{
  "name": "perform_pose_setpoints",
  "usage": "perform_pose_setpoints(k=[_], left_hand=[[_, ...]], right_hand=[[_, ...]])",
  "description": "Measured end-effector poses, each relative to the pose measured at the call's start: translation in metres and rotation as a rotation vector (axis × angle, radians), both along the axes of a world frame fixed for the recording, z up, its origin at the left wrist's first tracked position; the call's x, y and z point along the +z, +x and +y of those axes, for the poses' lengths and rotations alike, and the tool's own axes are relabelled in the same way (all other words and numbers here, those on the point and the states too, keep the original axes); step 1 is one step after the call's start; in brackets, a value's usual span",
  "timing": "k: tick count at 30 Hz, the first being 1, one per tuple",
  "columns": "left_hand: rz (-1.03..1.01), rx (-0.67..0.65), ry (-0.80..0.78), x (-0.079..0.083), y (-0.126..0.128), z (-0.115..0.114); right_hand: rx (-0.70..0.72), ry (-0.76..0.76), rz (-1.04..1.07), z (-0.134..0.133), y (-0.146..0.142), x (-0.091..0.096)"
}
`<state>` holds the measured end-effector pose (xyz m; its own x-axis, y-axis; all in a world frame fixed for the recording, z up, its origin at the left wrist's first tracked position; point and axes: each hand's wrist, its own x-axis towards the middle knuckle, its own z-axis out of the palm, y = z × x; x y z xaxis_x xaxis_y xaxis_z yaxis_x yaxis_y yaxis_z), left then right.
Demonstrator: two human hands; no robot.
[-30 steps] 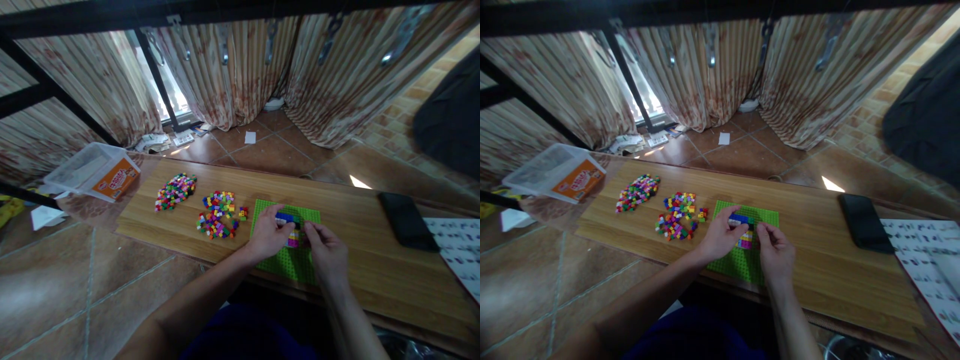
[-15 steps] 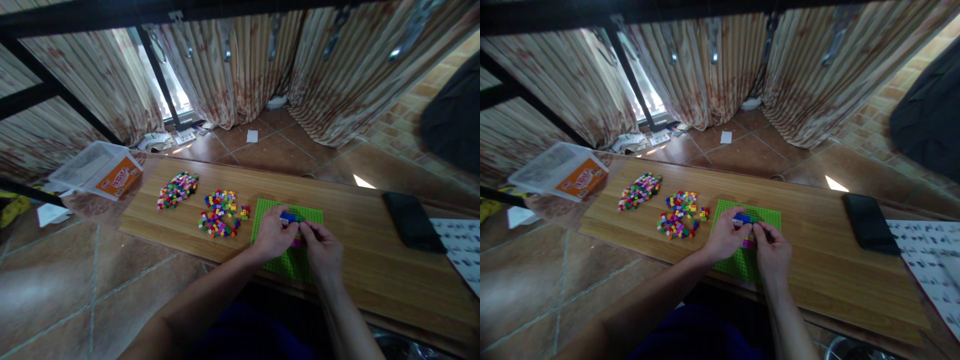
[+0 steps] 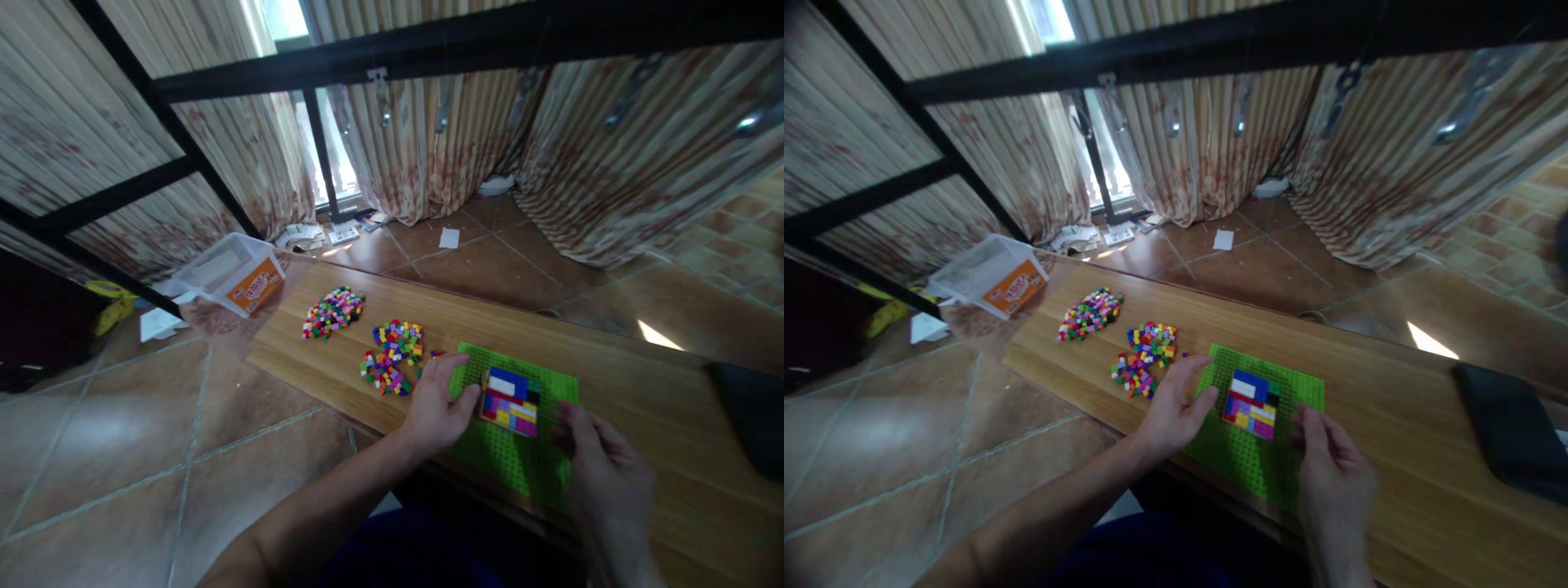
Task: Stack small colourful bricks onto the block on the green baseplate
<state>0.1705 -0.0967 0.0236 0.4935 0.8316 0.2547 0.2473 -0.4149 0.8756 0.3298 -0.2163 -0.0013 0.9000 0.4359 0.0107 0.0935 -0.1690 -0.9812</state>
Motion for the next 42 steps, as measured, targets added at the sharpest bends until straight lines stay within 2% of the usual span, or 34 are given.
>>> perform_pose_setpoints(k=[4,8,10,12,14,17,19,22,25,29,35,42], left_hand=[[0.031,0.151,0.096,-0.009,-0.044,0.017],[0.131,0.345,0.139,-0.02,-0.08,0.037],[0.183,0.409,0.163,-0.025,-0.092,0.043],[0.233,0.437,0.159,-0.03,-0.098,0.047],[0.26,0.429,0.135,-0.033,-0.098,0.048],[0.236,0.383,0.117,-0.035,-0.092,0.048],[0.2,0.348,0.109,-0.034,-0.086,0.048],[0.152,0.306,0.088,-0.034,-0.08,0.049],[0.109,0.267,0.066,-0.033,-0.079,0.051],[0.028,0.252,0.008,-0.032,-0.084,0.051],[-0.071,0.24,-0.039,-0.036,-0.087,0.051],[-0.085,0.251,-0.04,-0.038,-0.087,0.052]], right_hand=[[-0.076,-0.128,0.078,-0.009,-0.001,0.01],[-0.03,-0.288,-0.097,-0.015,-0.016,0.031],[0.007,-0.308,-0.184,-0.014,-0.03,0.042],[0.095,-0.214,-0.251,-0.009,-0.049,0.047],[0.292,-0.132,-0.35,-0.001,-0.069,0.045],[0.575,-0.158,-0.497,0.018,-0.092,0.033],[0.658,-0.195,-0.547,0.036,-0.101,0.024],[0.63,-0.21,-0.631,0.067,-0.106,0.015],[0.634,-0.317,-0.691,0.097,-0.107,0.013],[0.684,-0.415,-0.762,0.122,-0.108,0.012],[0.717,-0.487,-0.806,0.133,-0.111,0.003],[0.702,-0.425,-0.761,0.129,-0.11,-0.002]])
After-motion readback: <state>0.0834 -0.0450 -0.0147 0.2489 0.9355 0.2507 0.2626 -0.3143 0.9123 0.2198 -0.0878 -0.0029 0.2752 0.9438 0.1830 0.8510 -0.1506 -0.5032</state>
